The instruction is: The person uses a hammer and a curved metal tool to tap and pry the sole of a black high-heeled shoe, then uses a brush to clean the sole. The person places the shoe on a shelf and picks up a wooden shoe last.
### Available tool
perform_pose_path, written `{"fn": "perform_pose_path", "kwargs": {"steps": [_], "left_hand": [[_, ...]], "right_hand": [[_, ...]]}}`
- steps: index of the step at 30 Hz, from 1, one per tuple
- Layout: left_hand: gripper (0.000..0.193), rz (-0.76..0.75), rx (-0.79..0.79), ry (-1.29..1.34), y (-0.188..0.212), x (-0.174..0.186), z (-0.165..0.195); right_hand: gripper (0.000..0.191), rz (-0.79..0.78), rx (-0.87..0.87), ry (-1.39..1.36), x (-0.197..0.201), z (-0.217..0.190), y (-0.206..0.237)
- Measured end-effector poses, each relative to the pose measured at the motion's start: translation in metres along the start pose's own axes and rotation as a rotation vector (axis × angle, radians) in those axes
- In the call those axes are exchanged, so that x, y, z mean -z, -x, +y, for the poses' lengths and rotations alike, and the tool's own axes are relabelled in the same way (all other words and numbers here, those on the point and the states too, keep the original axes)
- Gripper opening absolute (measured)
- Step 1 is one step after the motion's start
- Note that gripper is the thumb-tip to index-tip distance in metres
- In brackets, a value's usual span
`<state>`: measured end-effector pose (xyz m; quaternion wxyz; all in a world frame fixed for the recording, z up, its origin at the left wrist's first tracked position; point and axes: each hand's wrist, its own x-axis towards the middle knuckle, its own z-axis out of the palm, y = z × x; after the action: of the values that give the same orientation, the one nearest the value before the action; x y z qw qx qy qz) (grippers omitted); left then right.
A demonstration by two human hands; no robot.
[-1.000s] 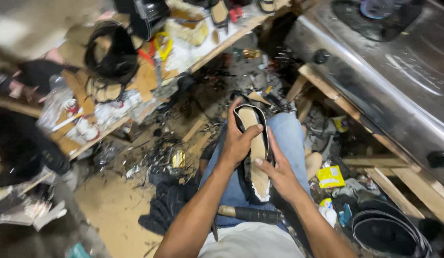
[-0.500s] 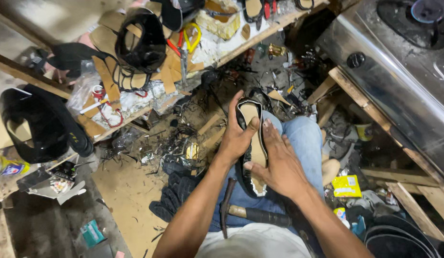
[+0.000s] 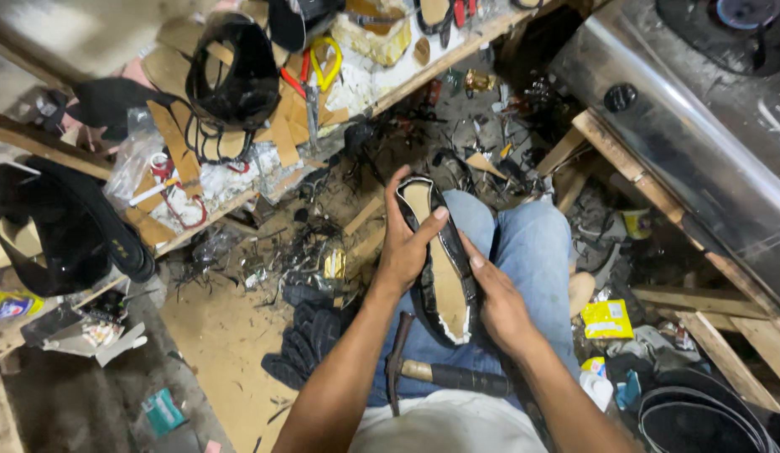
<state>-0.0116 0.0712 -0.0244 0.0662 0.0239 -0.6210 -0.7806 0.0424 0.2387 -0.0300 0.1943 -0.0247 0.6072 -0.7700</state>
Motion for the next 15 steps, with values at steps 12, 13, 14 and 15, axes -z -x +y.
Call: {"fn": "perform_pose_path", "kwargs": {"steps": [12,13,14,15], "left_hand": [[0.079,0.066,-0.020,0.011,0.014,-0.007,0.002],[0.078,0.054,-0.108,-0.067,0.015,-0.008,0.001],[0.077,0.045,-0.196,-0.142,0.016,-0.010,0.000],[0.077,0.037,-0.284,-0.218,0.017,-0.011,0.000]], "right_hand": [[0.057,-0.102,0.183,0.524,0.003,-0.003,0.001],[0.055,-0.040,0.111,0.421,0.005,-0.005,-0.002],[0.053,0.017,0.038,0.320,0.005,-0.006,-0.006],[0.051,0.071,-0.036,0.220,0.004,-0.006,-0.009]]}}
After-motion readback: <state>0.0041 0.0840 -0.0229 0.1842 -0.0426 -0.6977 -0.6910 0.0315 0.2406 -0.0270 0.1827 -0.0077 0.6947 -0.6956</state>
